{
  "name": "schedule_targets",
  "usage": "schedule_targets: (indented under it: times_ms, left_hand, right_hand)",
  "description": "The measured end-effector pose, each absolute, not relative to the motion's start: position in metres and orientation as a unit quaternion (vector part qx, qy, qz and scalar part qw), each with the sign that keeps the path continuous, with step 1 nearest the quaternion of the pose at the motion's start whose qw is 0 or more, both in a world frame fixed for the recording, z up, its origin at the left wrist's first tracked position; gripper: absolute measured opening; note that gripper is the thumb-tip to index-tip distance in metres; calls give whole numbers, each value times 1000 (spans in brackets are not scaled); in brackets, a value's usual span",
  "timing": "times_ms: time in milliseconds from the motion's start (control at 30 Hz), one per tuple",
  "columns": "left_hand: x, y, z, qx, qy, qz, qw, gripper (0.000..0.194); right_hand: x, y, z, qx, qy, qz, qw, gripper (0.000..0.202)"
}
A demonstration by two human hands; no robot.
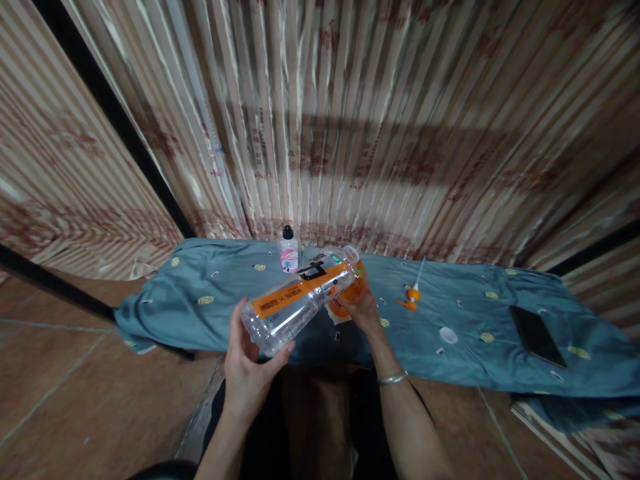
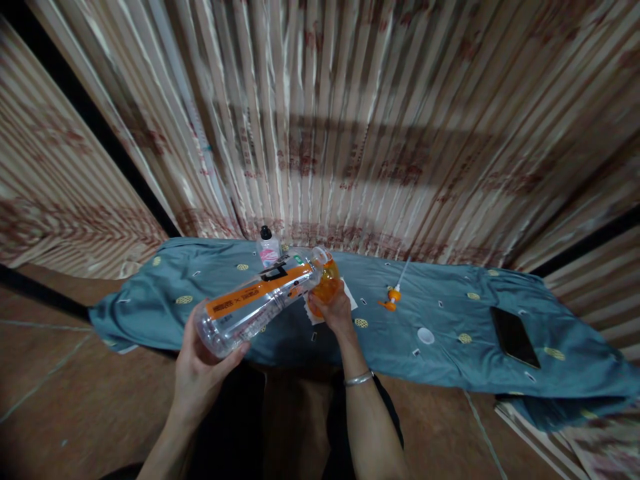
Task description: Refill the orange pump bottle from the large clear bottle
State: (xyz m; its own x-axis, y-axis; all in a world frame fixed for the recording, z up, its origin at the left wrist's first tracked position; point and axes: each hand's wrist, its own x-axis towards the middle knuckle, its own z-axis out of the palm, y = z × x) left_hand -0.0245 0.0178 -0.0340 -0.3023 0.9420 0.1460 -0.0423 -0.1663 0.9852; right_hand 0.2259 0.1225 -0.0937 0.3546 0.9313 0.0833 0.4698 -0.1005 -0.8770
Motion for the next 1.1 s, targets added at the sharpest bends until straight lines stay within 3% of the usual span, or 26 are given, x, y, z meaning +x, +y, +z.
schedule_targets:
  times_ms: [600,1100]
  left_hand:
    - [-15,18,-23,425,518,648,363,104]
    - [-15,17,-24,427,519,647,360,110]
  right_hand:
    - [224,120,-90,-697,-503,259,441,73]
    - [225,120,-86,-697,-499,272,437,76]
